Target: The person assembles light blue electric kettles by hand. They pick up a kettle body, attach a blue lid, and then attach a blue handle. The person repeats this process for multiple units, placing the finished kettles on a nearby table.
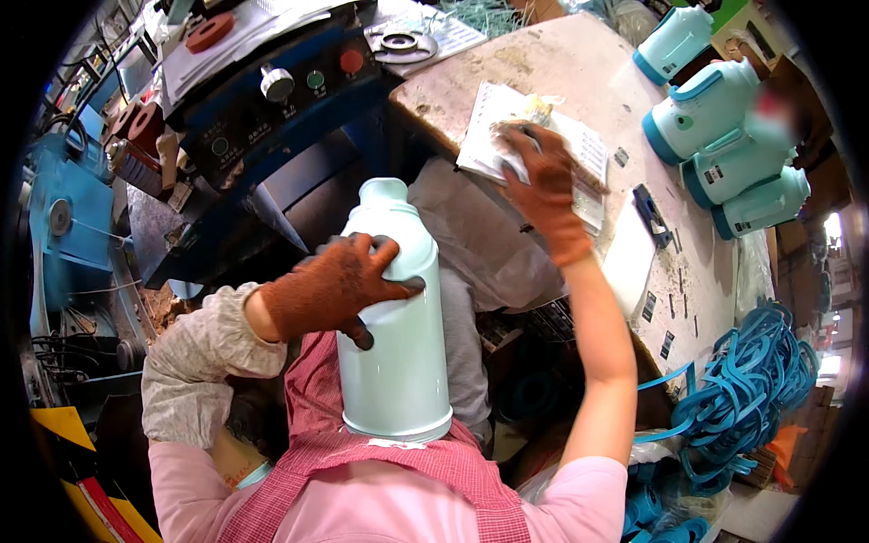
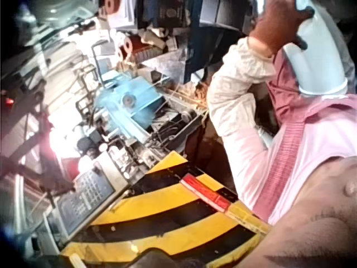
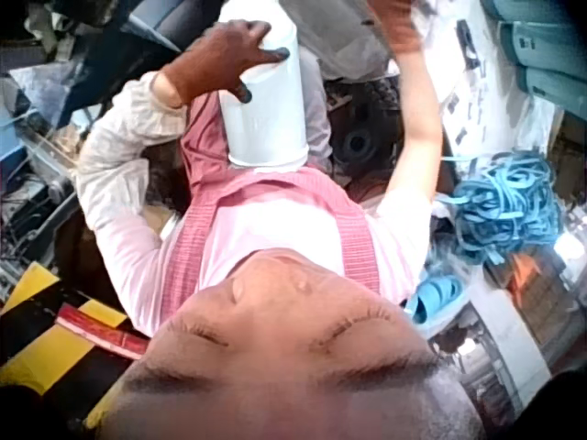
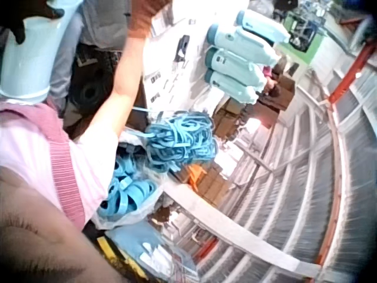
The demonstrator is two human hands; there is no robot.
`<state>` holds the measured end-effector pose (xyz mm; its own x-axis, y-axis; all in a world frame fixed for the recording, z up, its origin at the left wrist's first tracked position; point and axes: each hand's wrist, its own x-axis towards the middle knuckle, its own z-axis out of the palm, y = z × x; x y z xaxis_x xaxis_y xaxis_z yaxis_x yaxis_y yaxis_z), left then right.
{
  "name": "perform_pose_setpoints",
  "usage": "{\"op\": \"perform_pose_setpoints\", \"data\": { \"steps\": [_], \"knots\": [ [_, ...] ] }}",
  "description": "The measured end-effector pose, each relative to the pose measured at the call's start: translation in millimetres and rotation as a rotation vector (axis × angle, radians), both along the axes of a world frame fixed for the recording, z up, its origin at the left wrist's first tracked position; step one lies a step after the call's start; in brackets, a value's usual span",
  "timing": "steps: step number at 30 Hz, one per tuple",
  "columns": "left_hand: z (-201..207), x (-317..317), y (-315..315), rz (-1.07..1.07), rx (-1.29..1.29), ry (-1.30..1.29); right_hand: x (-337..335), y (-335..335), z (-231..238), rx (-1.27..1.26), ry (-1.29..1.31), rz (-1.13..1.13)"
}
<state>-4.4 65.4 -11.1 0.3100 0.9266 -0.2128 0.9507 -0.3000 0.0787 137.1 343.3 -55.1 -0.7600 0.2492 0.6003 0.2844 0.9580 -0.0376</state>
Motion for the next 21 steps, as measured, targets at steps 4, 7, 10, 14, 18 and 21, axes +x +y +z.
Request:
{"op": "perform_pose_setpoints", "data": {
  "steps": [4,7,10,14,18,21],
  "knots": [
    [15.1,46.1,1.1,-0.200,0.162,0.115,-97.4,-20.6,-33.6,-0.620,-0.676,0.345],
    [31.8,39.2,-4.9,-0.307,0.029,-0.231,-114.3,-45.7,-15.7,-0.667,-1.091,0.638],
    [94.7,-34.9,22.7,0.085,0.638,0.267,-64.7,-30.0,72.3,-0.914,-1.011,0.575],
    [169.4,-197.1,17.0,0.417,1.051,0.931,19.3,-57.6,219.4,-0.823,-0.727,0.602],
    [209.3,-194.2,21.8,0.551,0.883,0.914,82.3,-56.1,257.4,-0.550,-0.245,0.603],
    [196.9,-107.3,16.7,-0.007,1.061,0.874,113.2,-14.2,236.1,-0.325,0.167,0.454]
  ]
}}
